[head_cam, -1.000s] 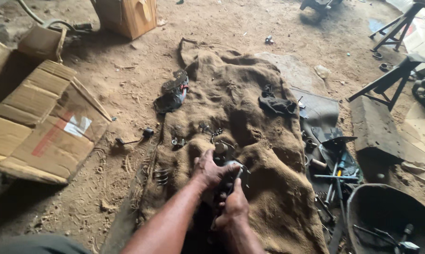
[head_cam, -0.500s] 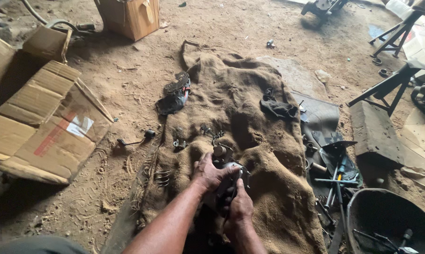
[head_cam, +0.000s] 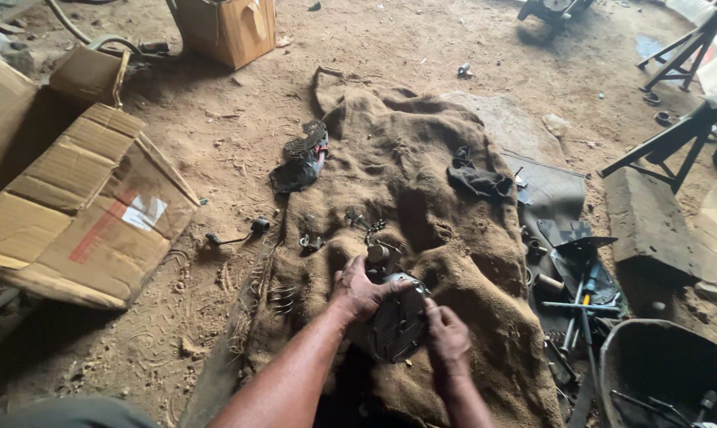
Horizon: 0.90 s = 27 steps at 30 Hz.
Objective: The person is repairing a cylindrical mechanical part using a wrench. They are tightening and loosening bolts on the part while sitting on the floor.
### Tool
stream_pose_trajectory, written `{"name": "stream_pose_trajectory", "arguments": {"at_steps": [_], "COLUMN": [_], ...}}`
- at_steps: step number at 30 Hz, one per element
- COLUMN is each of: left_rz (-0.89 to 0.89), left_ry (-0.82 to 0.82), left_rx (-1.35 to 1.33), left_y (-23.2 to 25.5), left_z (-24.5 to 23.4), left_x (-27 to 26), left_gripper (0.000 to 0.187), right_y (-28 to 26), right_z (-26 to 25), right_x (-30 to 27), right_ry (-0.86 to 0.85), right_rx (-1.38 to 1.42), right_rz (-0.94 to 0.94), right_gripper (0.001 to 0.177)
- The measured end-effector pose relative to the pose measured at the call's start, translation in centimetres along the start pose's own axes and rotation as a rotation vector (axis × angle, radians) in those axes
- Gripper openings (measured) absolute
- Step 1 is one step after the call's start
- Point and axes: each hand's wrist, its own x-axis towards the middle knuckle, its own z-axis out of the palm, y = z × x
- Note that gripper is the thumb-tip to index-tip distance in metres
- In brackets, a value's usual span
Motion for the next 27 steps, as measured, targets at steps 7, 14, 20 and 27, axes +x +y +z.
{"name": "stream_pose_trajectory", "arguments": {"at_steps": [7,14,20,27], "left_rz": [0.038,0.07,0.039,0.011], "left_ry": [0.006,0.097,0.066,0.065], "left_rx": [-0.074,0.008,0.089,-0.013], "left_y": [-0.6,-0.2,0.6,-1.4], "left_z": [0.1,0.3,0.0,1.7], "left_x": [0.0,-0.6,-0.9,0.4], "left_gripper": [0.115,0.104,0.102,0.104], "right_y": [-1.1,-1.7,-1.0,-1.0], "right_z": [-0.3,2.2,2.9,5.1], "right_x": [-0.2,-2.9,-3.3,-3.4], "right_ry": [-0.027,0.035,0.028,0.064], "right_rx": [0.072,0.28,0.413,0.232], "right_rz": [0.18,0.148,0.192,0.496], "right_gripper": [0.034,0.047,0.044,0.054]}}
